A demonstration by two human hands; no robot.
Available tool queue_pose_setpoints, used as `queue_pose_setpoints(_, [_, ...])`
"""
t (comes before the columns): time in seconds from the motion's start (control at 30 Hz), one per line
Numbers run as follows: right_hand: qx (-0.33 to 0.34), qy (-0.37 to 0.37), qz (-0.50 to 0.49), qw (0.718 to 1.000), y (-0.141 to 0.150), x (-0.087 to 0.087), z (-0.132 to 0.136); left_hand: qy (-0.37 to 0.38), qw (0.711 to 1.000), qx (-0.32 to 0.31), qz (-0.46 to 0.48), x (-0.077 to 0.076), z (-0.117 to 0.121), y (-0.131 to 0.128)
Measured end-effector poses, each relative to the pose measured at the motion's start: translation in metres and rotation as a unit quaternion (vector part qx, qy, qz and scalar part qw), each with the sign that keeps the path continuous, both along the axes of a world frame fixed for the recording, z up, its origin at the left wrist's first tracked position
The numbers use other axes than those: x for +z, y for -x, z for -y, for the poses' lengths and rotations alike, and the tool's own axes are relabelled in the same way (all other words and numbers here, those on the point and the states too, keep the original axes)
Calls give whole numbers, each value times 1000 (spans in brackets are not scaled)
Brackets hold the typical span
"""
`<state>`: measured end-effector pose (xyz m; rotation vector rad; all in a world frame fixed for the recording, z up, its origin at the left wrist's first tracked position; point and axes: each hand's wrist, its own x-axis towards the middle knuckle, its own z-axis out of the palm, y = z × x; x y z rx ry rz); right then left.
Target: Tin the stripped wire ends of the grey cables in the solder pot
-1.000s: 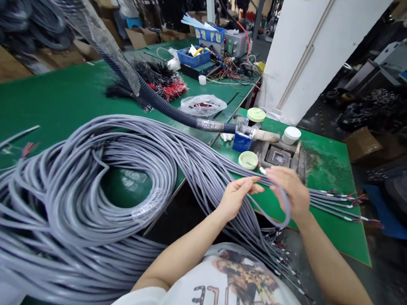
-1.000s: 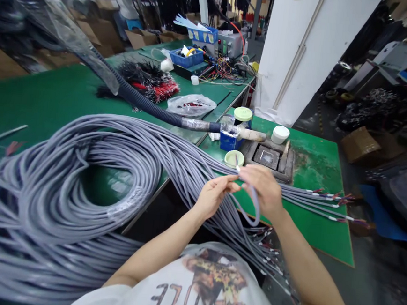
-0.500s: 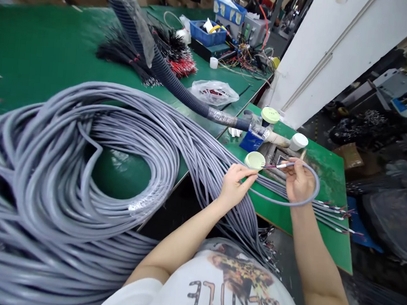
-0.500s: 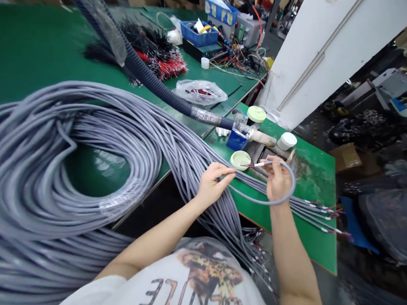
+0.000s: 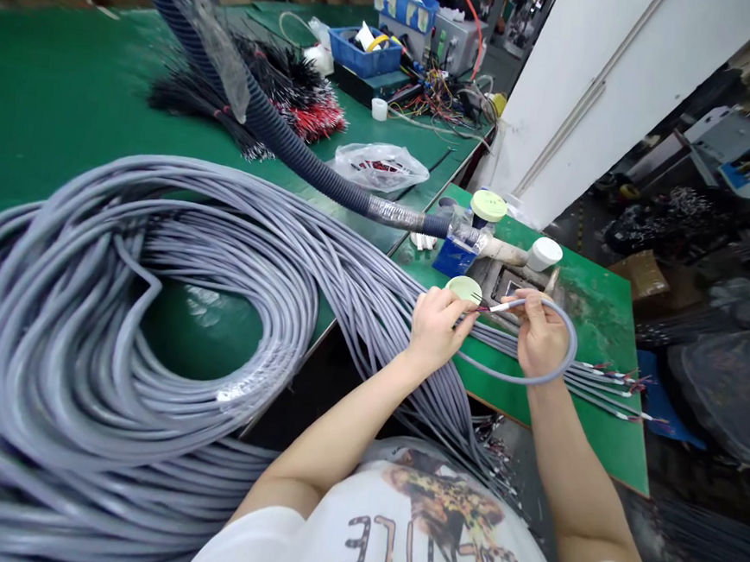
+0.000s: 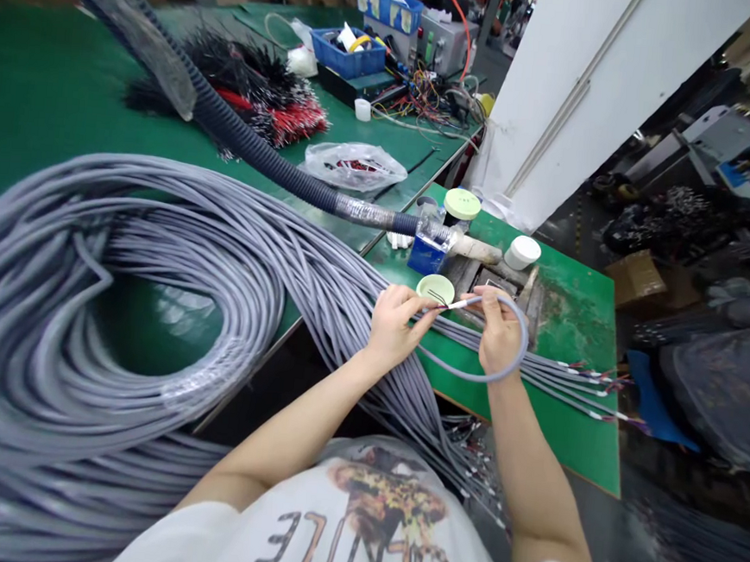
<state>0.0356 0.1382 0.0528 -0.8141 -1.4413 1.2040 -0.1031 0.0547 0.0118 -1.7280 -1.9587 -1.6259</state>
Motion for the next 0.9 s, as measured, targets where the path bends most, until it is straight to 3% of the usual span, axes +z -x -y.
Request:
queue_pose_setpoints(0.23, [-45, -91, 65, 993, -1, 2, 1, -7, 999, -2, -32, 7, 1, 4])
queue_pose_setpoints(0.37, [-66, -135, 102, 983, 1, 6, -6, -20, 1000, 14, 5, 8, 4, 10])
queue_pose_setpoints(0.67, [-41, -123, 142, 981, 17, -6, -48, 7, 998, 36, 44, -36, 20, 20])
queue_pose_setpoints(0.9, [-28, -59, 172, 983, 32, -28, -74, 7, 999, 15, 49, -39, 21, 21])
